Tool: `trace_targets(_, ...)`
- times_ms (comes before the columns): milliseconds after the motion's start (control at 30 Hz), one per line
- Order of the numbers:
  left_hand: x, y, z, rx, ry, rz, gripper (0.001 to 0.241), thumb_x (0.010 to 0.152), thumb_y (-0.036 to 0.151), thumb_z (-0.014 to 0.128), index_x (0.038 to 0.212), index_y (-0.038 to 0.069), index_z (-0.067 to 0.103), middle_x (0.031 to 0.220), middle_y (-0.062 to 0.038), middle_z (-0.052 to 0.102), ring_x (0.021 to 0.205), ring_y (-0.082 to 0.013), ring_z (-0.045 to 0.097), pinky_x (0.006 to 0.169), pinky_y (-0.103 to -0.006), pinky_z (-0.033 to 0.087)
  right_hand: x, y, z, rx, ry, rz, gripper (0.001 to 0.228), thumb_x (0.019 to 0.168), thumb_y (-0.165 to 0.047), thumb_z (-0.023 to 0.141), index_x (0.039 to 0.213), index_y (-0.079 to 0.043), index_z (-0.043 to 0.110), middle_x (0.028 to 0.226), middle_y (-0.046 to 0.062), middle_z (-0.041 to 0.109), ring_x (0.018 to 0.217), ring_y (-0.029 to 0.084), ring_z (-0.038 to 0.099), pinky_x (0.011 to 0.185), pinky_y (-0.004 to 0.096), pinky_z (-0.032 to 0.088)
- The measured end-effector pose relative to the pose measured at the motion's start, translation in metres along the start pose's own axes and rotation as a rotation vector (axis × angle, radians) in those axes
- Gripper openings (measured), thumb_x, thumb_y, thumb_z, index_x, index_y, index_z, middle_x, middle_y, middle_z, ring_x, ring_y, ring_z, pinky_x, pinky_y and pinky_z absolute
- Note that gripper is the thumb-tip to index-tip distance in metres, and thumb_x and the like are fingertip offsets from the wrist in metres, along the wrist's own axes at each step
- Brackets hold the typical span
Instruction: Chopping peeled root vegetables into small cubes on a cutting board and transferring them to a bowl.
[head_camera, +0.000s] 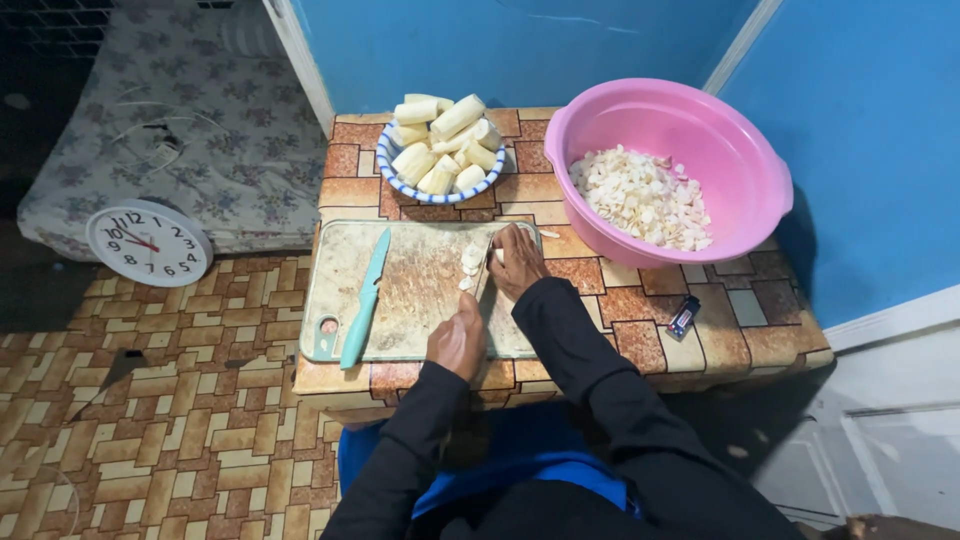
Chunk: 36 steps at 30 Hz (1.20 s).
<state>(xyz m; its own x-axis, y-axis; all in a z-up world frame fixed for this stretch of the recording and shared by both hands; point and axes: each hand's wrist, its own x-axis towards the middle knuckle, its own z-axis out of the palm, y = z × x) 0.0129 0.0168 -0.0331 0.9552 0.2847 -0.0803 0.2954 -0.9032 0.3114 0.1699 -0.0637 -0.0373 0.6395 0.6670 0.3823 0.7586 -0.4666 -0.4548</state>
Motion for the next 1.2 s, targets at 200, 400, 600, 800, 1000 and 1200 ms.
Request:
trace_targets(200,0.017,0.005,-0.004,-0.063,0.025,-0.016,0.015,0.083,0.010,0.037,0.098,0.007,0.037,0.075,-0.022,0.065,0.073,-0.0422,0.066,0.066,-0.0521,0.054,0.001,0.009,0.007,-0.020,-0.006,-0.004,0.019,0.079,-0.025,0.047,0.088,-0.016,0.033,0.085,0.007,0.034,0.089,0.032,0.042,0.073,0.044,0.041)
trace_targets(400,0.040,0.007,0.008,-0.077,0.057,-0.036,0.017,0.083,0.014,0.037,0.098,0.006,0.039,0.079,-0.024,0.064,0.078,-0.0438,0.066,0.070,-0.0524,0.053,0.001,0.013,0.010,-0.063,-0.008,-0.022,0.019,0.080,-0.026,0.046,0.089,-0.015,0.034,0.087,0.009,0.036,0.091,0.033,0.043,0.075,0.045,0.042)
trace_targets(600,0.058,0.003,0.023,-0.106,0.029,-0.063,0.017,0.084,0.017,0.036,0.096,0.007,0.039,0.082,-0.022,0.064,0.082,-0.0433,0.065,0.073,-0.0526,0.052,-0.001,0.007,0.007,-0.054,0.016,-0.024,0.018,0.081,-0.025,0.045,0.090,-0.015,0.033,0.084,0.006,0.033,0.088,0.032,0.041,0.072,0.044,0.041)
trace_targets(800,0.071,-0.005,0.047,-0.070,0.126,-0.052,0.018,0.083,0.018,0.037,0.095,0.005,0.040,0.075,-0.020,0.064,0.075,-0.0432,0.065,0.066,-0.0519,0.053,-0.004,0.013,0.011,-0.044,0.016,-0.030,0.021,0.082,-0.032,0.045,0.092,-0.016,0.036,0.088,0.006,0.036,0.092,0.031,0.043,0.077,0.045,0.042)
trace_targets(1000,0.014,0.003,0.017,0.089,0.375,0.040,0.025,0.082,0.012,0.039,0.103,0.000,0.047,0.068,-0.018,0.064,0.064,-0.0376,0.066,0.059,-0.0480,0.055,0.000,0.024,0.022,-0.069,0.026,-0.028,0.020,0.081,-0.027,0.047,0.091,-0.014,0.035,0.087,0.009,0.036,0.091,0.034,0.043,0.075,0.048,0.041)
trace_targets(1200,-0.002,0.000,0.019,0.147,0.352,0.036,0.026,0.081,0.013,0.041,0.105,0.004,0.044,0.068,-0.016,0.064,0.065,-0.0339,0.067,0.060,-0.0430,0.055,-0.001,0.019,0.019,-0.040,0.015,0.003,0.019,0.081,-0.026,0.046,0.091,-0.015,0.035,0.086,0.008,0.034,0.091,0.034,0.042,0.075,0.047,0.041)
